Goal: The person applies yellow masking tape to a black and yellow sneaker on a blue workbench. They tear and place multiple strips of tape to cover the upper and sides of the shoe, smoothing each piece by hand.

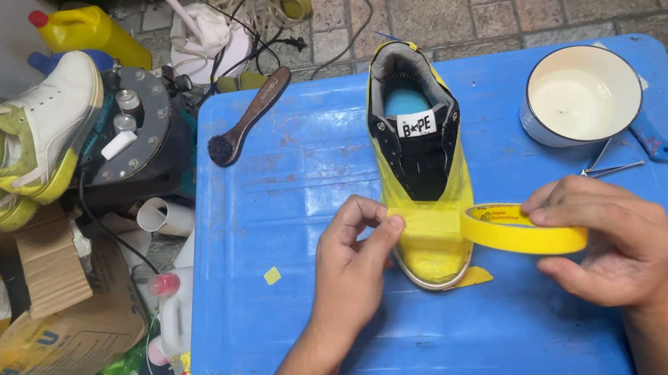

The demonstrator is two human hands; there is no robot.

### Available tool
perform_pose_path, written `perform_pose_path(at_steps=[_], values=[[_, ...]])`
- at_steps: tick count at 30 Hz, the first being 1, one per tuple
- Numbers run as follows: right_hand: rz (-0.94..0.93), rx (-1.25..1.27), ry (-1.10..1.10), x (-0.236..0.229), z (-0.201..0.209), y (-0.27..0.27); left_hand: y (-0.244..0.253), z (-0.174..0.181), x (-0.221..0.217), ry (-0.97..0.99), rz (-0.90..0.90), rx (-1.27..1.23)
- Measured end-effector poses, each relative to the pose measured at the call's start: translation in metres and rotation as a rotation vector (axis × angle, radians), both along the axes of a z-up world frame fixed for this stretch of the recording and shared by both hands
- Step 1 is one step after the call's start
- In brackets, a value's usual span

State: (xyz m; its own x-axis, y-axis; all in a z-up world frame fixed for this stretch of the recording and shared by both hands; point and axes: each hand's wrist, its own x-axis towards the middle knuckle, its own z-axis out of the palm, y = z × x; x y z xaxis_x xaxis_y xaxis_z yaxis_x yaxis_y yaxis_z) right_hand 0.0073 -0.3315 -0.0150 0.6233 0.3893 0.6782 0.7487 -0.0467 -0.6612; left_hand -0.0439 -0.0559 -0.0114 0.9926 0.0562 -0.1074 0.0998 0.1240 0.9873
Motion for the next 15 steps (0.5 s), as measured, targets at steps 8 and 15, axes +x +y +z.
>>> perform_pose_path(at_steps=[8, 15], values=[[-0.093, -0.163, -0.002, -0.001, 0.003, 0.015, 0.007, -0.042, 0.010, -0.107, 0.030, 0.151], [-0.115, -0.175, -0.037, -0.005, 0.002, 0.032, 0.011, -0.054, 0.013, 0.006, 0.058, 0.227]])
